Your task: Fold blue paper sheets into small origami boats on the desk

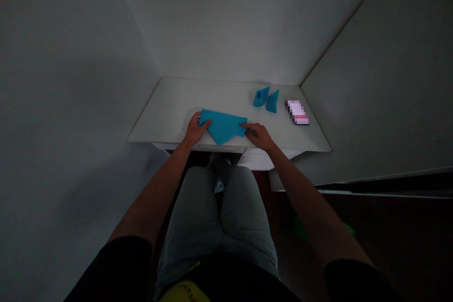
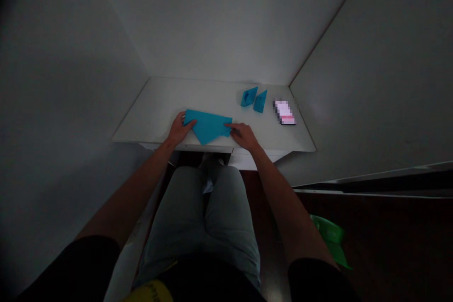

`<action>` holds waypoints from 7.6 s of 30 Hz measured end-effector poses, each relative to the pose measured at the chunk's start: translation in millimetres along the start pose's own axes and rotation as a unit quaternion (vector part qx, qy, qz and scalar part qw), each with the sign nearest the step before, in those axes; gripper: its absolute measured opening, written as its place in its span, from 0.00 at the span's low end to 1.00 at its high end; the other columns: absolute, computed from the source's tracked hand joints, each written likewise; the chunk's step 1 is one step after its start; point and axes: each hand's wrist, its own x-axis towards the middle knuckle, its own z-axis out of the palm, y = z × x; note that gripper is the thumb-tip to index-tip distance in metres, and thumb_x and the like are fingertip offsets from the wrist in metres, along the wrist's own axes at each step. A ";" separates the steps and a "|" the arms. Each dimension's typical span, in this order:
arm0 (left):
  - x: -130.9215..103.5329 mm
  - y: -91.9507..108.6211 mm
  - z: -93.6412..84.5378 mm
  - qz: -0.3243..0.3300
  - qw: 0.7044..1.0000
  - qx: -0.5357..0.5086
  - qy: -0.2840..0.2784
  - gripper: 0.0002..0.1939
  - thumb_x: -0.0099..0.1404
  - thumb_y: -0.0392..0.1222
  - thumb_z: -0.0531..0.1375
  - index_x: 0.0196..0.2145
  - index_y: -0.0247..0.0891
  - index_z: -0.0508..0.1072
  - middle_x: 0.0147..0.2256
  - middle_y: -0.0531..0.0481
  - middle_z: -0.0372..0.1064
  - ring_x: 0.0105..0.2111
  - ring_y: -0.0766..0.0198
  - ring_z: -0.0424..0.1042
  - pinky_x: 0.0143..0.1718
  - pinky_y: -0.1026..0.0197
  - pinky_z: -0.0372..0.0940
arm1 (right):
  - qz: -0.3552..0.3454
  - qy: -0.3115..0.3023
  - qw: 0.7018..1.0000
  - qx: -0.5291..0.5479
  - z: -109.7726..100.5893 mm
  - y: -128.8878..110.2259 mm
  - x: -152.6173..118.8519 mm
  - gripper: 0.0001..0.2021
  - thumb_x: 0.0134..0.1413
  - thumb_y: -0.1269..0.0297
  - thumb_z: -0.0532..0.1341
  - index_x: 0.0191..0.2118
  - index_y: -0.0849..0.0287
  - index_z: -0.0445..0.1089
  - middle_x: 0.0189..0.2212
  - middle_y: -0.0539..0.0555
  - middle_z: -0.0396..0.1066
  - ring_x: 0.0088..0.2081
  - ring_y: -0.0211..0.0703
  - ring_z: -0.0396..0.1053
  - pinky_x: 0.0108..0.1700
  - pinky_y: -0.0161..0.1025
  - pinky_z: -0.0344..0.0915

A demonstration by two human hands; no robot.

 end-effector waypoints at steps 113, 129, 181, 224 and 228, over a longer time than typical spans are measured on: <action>13.0 -3.2 -26.2 0.027 0.966 0.027 -0.258 0.17 0.69 0.49 0.65 0.51 0.41 0.84 0.41 0.46 0.82 0.41 0.57 0.79 0.46 0.56 0.71 | 0.081 0.085 0.993 0.032 10.0 13.1 8.2 0.14 0.75 0.50 0.54 0.48 0.52 0.71 0.48 0.61 0.77 0.52 0.58 0.73 0.58 0.55 0.70; 3.8 1.9 3.1 0.000 0.990 -0.032 -0.139 0.27 0.65 0.43 0.70 0.59 0.39 0.72 0.36 0.51 0.78 0.34 0.63 0.75 0.41 0.60 0.69 | 0.133 0.101 0.955 0.245 6.8 8.2 3.7 0.29 0.61 0.36 0.67 0.58 0.49 0.67 0.29 0.45 0.70 0.31 0.45 0.70 0.37 0.43 0.69; 10.2 2.9 9.3 -0.060 0.982 -0.090 -0.155 0.14 0.68 0.43 0.66 0.50 0.38 0.78 0.41 0.44 0.81 0.36 0.61 0.79 0.32 0.63 0.74 | 0.171 0.106 0.916 0.346 -7.3 -3.6 7.1 0.28 0.51 0.33 0.73 0.42 0.52 0.74 0.26 0.47 0.73 0.25 0.40 0.68 0.32 0.41 0.71; 0.7 4.6 5.1 -0.016 0.981 -0.079 -0.177 0.20 0.60 0.41 0.71 0.51 0.39 0.82 0.42 0.47 0.81 0.39 0.63 0.78 0.40 0.60 0.77 | 0.147 0.098 0.924 0.340 -6.9 -1.2 5.0 0.22 0.46 0.47 0.75 0.45 0.51 0.77 0.37 0.52 0.78 0.37 0.48 0.73 0.43 0.46 0.72; -0.7 5.0 8.2 -0.005 0.985 -0.079 -0.155 0.16 0.61 0.46 0.72 0.45 0.38 0.80 0.54 0.42 0.80 0.44 0.61 0.79 0.38 0.62 0.76 | 0.139 0.123 0.934 0.305 -3.5 0.5 5.3 0.22 0.48 0.43 0.75 0.41 0.51 0.76 0.38 0.52 0.78 0.40 0.47 0.73 0.44 0.44 0.72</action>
